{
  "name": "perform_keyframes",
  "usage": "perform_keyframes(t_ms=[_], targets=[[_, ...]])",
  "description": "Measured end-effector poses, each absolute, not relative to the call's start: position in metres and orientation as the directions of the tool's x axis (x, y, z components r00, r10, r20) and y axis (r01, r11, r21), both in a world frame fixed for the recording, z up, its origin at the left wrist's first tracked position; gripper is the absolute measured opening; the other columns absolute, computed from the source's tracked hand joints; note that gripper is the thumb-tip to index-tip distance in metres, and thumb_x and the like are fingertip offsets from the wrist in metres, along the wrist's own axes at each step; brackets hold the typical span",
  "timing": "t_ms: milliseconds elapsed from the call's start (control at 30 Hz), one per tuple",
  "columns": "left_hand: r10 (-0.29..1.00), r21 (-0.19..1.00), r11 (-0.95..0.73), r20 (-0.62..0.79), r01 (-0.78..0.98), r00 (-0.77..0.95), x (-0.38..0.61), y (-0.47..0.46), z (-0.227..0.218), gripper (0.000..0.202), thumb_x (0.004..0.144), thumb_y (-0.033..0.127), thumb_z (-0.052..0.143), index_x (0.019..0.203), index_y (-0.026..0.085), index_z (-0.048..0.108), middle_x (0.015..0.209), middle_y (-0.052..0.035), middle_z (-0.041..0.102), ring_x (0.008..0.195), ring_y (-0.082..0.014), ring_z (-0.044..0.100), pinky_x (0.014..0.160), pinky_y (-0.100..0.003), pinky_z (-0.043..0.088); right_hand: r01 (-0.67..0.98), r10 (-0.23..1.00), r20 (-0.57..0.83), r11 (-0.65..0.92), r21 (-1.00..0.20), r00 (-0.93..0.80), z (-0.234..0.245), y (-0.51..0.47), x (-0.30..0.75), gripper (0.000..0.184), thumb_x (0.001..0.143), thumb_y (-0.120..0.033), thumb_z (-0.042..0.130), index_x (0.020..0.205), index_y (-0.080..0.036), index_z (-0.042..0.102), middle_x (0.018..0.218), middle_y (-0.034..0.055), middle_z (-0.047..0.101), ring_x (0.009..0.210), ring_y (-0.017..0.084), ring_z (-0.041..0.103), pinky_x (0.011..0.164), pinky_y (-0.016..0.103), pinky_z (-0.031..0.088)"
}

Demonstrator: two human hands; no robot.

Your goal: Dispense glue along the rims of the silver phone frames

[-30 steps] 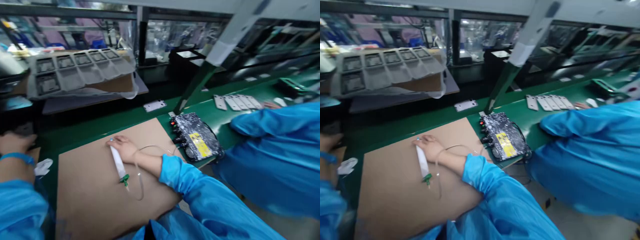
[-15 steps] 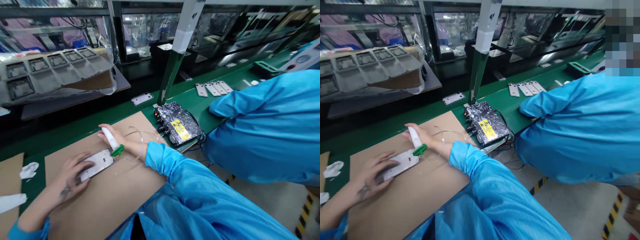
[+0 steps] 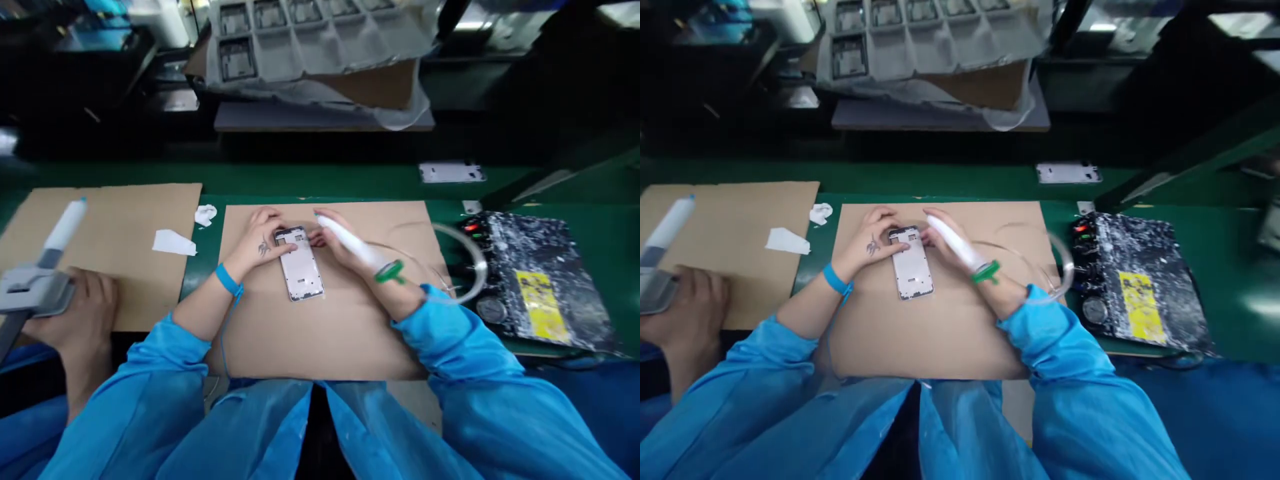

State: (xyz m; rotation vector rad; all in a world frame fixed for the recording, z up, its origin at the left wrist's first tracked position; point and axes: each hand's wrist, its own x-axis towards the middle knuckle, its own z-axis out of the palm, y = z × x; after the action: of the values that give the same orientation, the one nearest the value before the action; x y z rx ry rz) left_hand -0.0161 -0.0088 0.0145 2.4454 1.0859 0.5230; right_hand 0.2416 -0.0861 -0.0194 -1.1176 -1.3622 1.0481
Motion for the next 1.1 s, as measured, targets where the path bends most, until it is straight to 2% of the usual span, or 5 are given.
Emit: perform_keyframes(t_ms=[133,367,500,800,1100], targets=[[0.665,0.556,-0.672,0.162,0.489,0.729,-0.015,-0.010,0.008,0.065,0.078,0.077,0.095,0.113,0.025,0.079,0.154,-0.0132,0.066,0.162,-0.0406,0.047,0.140,-0.062,0.037,-0.044,0.997,0.043,0.046,-0.998,0.069,-0.010,-0.095,0.245,0.074,0.090,-0.095,0.070,0.115,-0.026,0.078,0.074,0.0001,0.072,0.061,0.017,0.069,0.056,0.030,0.057],[0.623,0.551,-0.717,0.231,0.427,0.748,-0.006,-0.012,-0.002,0.062,0.075,0.073,0.099,0.103,0.024,0.074,0.153,-0.0141,0.068,0.164,-0.0470,0.046,0.139,-0.068,0.033,0.202,0.991,0.117,0.102,-0.974,0.062,-0.004,-0.105,0.232,0.053,0.084,-0.076,0.091,0.093,-0.026,0.074,0.076,0.0010,0.075,0.060,0.016,0.065,0.053,0.029,0.052],[0.619,0.552,-0.720,0.236,0.421,0.749,-0.001,-0.014,-0.002,0.059,0.072,0.067,0.102,0.102,0.025,0.073,0.153,-0.0126,0.067,0.165,-0.0472,0.045,0.140,-0.068,0.031,0.372,0.975,0.209,0.167,-0.913,0.073,-0.002,-0.107,0.230,0.048,0.081,-0.067,0.096,0.095,-0.026,0.075,0.083,0.0021,0.076,0.066,0.017,0.064,0.057,0.030,0.053],[0.620,0.571,-0.704,0.204,0.422,0.758,0.004,-0.011,-0.006,0.064,0.075,0.080,0.096,0.102,0.029,0.069,0.156,-0.0100,0.064,0.169,-0.0452,0.039,0.142,-0.071,0.027,0.415,0.977,0.198,0.150,-0.897,0.075,-0.004,-0.107,0.230,0.051,0.086,-0.072,0.092,0.096,-0.025,0.074,0.081,0.0011,0.072,0.067,0.017,0.064,0.058,0.031,0.053],[0.631,0.570,-0.680,0.134,0.462,0.764,0.006,-0.012,0.004,0.060,0.074,0.076,0.098,0.100,0.030,0.068,0.159,-0.0095,0.064,0.171,-0.0447,0.038,0.143,-0.068,0.025,0.419,0.975,0.214,0.171,-0.892,0.059,-0.003,-0.108,0.230,0.039,0.090,-0.062,0.092,0.097,-0.028,0.074,0.083,0.0013,0.072,0.068,0.018,0.064,0.058,0.034,0.051]])
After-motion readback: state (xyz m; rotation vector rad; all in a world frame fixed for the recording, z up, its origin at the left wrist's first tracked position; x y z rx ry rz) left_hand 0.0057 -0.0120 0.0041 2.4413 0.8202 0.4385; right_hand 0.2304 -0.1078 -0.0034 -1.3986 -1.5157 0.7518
